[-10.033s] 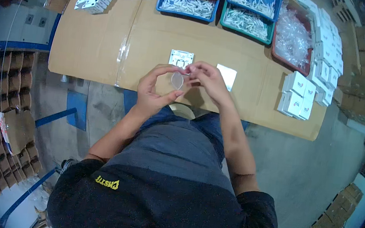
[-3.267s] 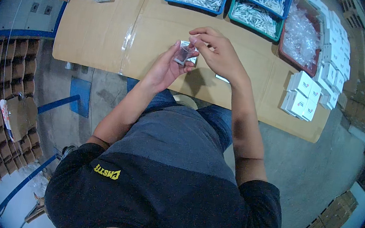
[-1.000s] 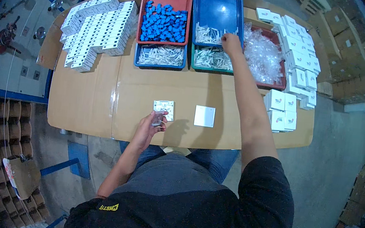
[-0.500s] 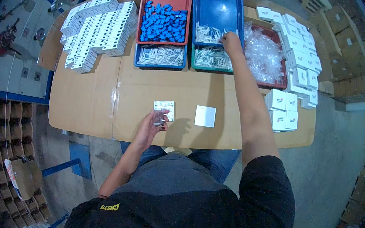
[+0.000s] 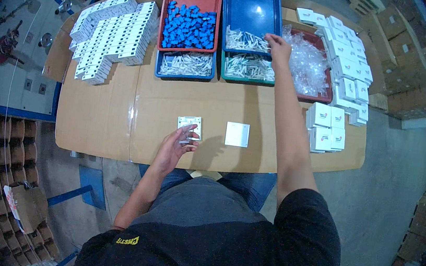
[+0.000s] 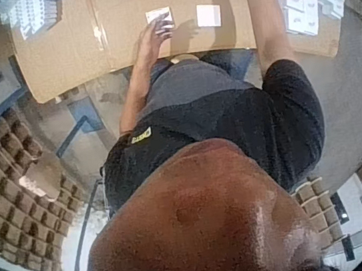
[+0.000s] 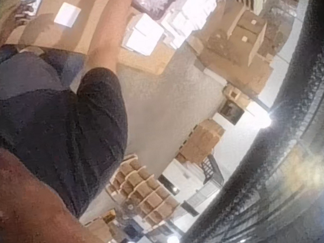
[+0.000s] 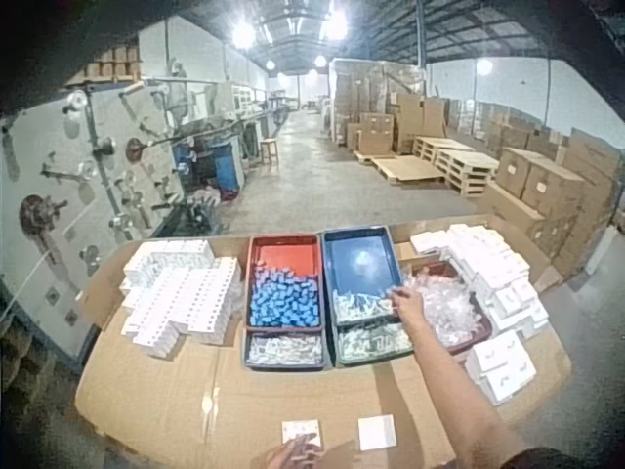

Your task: Assemble small electrical components into white housings and package them into boxes.

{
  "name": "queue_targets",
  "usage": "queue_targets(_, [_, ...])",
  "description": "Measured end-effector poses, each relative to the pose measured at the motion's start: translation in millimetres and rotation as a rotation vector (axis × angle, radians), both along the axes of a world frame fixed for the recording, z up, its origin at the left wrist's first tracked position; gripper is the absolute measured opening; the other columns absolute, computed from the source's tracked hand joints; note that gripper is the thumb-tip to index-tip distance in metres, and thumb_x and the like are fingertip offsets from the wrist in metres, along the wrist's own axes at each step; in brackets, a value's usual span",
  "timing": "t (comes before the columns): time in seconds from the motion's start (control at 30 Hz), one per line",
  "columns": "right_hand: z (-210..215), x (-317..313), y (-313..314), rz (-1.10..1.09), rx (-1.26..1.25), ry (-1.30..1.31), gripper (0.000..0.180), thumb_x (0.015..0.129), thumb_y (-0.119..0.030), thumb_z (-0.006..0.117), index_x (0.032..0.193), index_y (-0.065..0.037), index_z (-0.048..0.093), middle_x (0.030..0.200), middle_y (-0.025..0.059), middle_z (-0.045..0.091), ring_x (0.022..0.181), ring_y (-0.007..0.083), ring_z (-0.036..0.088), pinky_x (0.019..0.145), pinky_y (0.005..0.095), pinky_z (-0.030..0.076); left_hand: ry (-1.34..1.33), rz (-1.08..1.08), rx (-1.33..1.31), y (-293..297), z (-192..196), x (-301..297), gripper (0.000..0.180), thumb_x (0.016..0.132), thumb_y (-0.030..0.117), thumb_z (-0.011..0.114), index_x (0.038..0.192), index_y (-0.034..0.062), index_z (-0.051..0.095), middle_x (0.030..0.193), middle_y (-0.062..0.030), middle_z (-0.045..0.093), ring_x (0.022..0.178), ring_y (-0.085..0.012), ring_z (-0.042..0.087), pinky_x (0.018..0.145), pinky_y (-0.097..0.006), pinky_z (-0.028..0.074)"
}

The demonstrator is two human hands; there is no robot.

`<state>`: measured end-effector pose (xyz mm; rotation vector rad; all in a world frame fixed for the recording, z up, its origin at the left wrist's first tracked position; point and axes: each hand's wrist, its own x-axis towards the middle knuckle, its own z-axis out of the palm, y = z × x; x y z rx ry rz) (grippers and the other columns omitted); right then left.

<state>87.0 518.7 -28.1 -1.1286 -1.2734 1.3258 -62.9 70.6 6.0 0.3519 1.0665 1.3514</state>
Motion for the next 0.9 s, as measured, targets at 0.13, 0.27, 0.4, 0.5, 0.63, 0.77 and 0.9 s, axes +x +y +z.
queue_targets(0.13, [28.3, 2.6, -63.1, 0.162, -0.167, 0.404, 0.023, 0.089, -0.010, 0.078, 0.109, -0.001, 0.070, 0.089, 0.0022, 0.070, 0.065, 0.0074, 0.054, 0.058, 0.0219, 0.044, -0.062, 0.002, 0.028, -1.9, -6.5, -1.1, 0.051, 0.109, 0.042, 0.041, 0.139, 0.0029, 0.055, 0.114, -0.0095, 0.066, 0.098, -0.0180, 0.065, 0.089, -0.033, 0.052])
queue_targets(0.27, [32.0, 11.3, -104.8, 0.205, -0.176, 0.382, 0.022, 0.089, -0.009, 0.078, 0.108, -0.003, 0.068, 0.089, 0.0019, 0.069, 0.067, 0.0069, 0.054, 0.059, 0.0220, 0.043, -0.108, -0.006, 0.043, 3.4, -11.6, 0.0, 0.054, 0.108, 0.046, 0.040, 0.138, 0.0032, 0.055, 0.116, -0.0099, 0.065, 0.100, -0.0195, 0.066, 0.089, -0.034, 0.052])
queue_targets(0.4, [53.4, 8.2, -161.0, 0.329, -0.087, 0.221, 0.015, 0.092, -0.006, 0.073, 0.106, -0.002, 0.069, 0.095, 0.0046, 0.072, 0.069, 0.0053, 0.052, 0.061, 0.0213, 0.042, -0.272, 0.055, 0.056, 19.1, 3.3, 0.3, 0.058, 0.108, 0.050, 0.038, 0.135, 0.0019, 0.055, 0.120, -0.0123, 0.066, 0.109, -0.0249, 0.066, 0.093, -0.037, 0.053])
queue_targets(0.5, [65.2, -2.0, -208.9, 0.486, -0.069, 0.123, 0.013, 0.092, -0.004, 0.072, 0.105, -0.001, 0.070, 0.098, 0.0062, 0.074, 0.071, 0.0042, 0.053, 0.061, 0.0204, 0.042, -0.377, 0.049, 0.101, 22.9, 7.2, -3.6, 0.060, 0.107, 0.051, 0.039, 0.135, 0.0007, 0.054, 0.124, -0.0145, 0.065, 0.115, -0.0285, 0.066, 0.096, -0.039, 0.053])
queue_targets(0.63, [80.2, -12.2, -255.3, 0.678, -0.066, 0.031, 0.012, 0.093, -0.006, 0.070, 0.104, 0.000, 0.069, 0.101, 0.0069, 0.074, 0.078, 0.0050, 0.059, 0.066, 0.0205, 0.046, -0.503, -0.034, 0.139, 24.4, 4.4, -3.5, 0.061, 0.107, 0.052, 0.040, 0.136, 0.0002, 0.054, 0.127, -0.0160, 0.065, 0.118, -0.0305, 0.065, 0.096, -0.040, 0.053])
queue_targets(0.77, [75.1, -18.6, -272.4, 0.827, -0.016, 0.001, 0.012, 0.094, -0.008, 0.069, 0.103, 0.001, 0.069, 0.098, 0.0041, 0.071, 0.083, 0.0070, 0.063, 0.072, 0.0232, 0.051, -0.416, -0.051, 0.117, 21.3, 8.4, 2.4, 0.059, 0.106, 0.051, 0.041, 0.137, 0.0022, 0.053, 0.127, -0.0156, 0.065, 0.117, -0.0292, 0.065, 0.095, -0.039, 0.053])
queue_targets(0.9, [79.1, -18.0, -273.1, 0.931, -0.005, -0.115, 0.012, 0.095, -0.012, 0.069, 0.103, -0.003, 0.070, 0.093, 0.0001, 0.068, 0.080, 0.0050, 0.059, 0.067, 0.0213, 0.047, -0.396, -0.043, 0.127, 18.6, 5.4, 3.0, 0.056, 0.106, 0.049, 0.043, 0.134, 0.0020, 0.055, 0.125, -0.0138, 0.066, 0.115, -0.0304, 0.066, 0.098, -0.043, 0.052])
